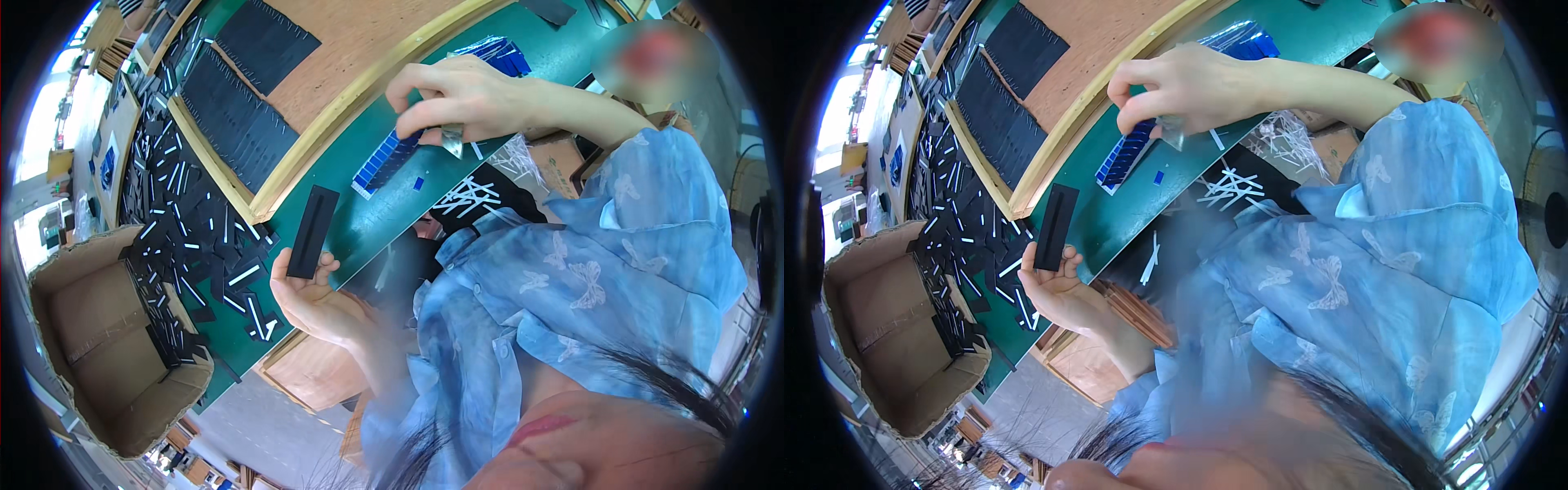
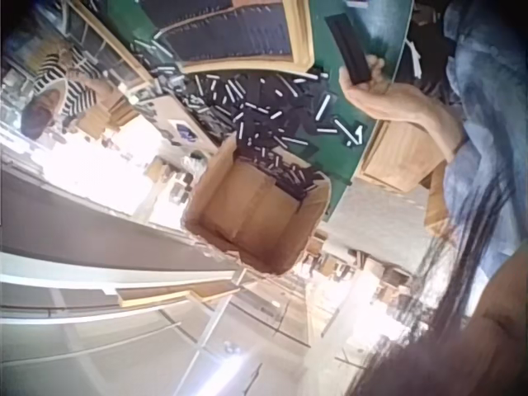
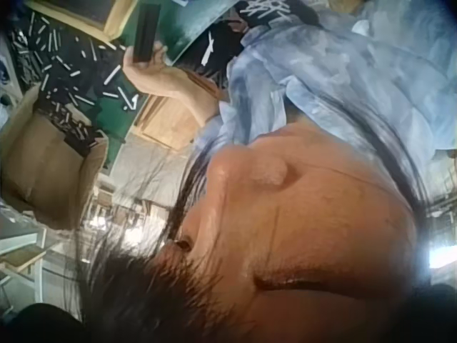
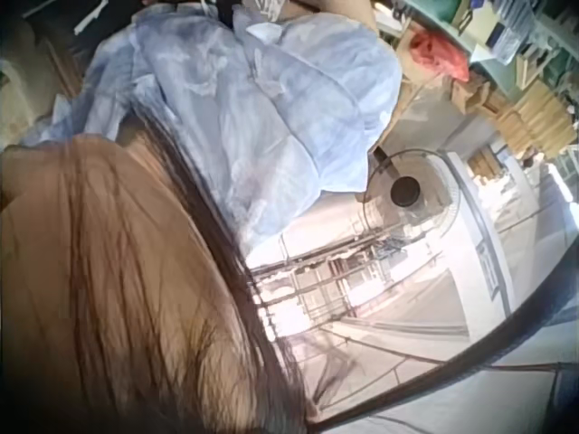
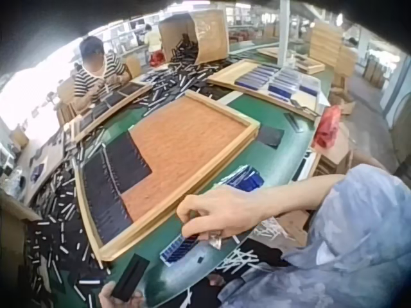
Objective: Assembling transformer components by inserting blue plates into black frames.
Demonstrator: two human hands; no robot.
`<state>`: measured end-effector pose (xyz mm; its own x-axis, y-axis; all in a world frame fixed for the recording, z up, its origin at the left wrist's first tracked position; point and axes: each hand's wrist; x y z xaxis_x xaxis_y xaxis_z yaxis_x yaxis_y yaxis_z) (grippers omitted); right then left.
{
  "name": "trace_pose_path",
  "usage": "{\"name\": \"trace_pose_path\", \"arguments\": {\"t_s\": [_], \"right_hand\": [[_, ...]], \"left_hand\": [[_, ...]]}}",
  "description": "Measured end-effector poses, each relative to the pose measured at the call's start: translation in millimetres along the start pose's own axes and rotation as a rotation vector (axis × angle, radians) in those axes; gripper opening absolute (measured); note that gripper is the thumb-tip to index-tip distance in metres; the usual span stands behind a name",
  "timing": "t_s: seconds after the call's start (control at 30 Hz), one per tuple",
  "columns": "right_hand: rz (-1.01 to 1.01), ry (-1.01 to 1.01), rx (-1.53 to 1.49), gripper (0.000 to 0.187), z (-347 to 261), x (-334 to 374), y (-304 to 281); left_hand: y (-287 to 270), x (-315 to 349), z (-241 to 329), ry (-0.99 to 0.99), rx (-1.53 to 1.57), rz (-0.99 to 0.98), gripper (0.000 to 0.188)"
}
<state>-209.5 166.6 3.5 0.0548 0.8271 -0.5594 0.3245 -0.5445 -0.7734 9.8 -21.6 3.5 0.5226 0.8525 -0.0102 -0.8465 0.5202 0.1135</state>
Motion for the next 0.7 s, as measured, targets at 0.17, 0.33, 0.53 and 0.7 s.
{"name": "trace_pose_path", "arguments": {"t_s": [0.17,0.33,0.53,0.7], "right_hand": [[-0.008,-0.048,-0.043,0.033,-21.1,-11.9,-5.0],[0.034,0.124,-0.254,0.037,-28.7,-19.1,-0.3],[0.043,0.206,-0.316,0.036,-28.4,-18.1,1.0],[0.039,0.212,-0.314,0.035,-28.4,-18.5,0.5]], "left_hand": [[13.1,2.1,-5.8,-0.092,0.014,-0.127,0.055],[35.6,12.4,2.9,-0.108,-0.002,-0.221,0.064],[37.0,15.7,3.3,-0.121,0.055,-0.296,0.068],[37.2,17.3,6.1,-0.142,0.021,-0.292,0.073]]}}
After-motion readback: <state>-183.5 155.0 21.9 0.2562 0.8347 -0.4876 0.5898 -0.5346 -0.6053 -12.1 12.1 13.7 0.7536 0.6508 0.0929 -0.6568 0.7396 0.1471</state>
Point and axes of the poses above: each hand's wrist, its own x-axis away from the middle knuckle, its own y-axis out of the palm, z = x × y, and after that the axes turned 1 degree about -y, right-handed
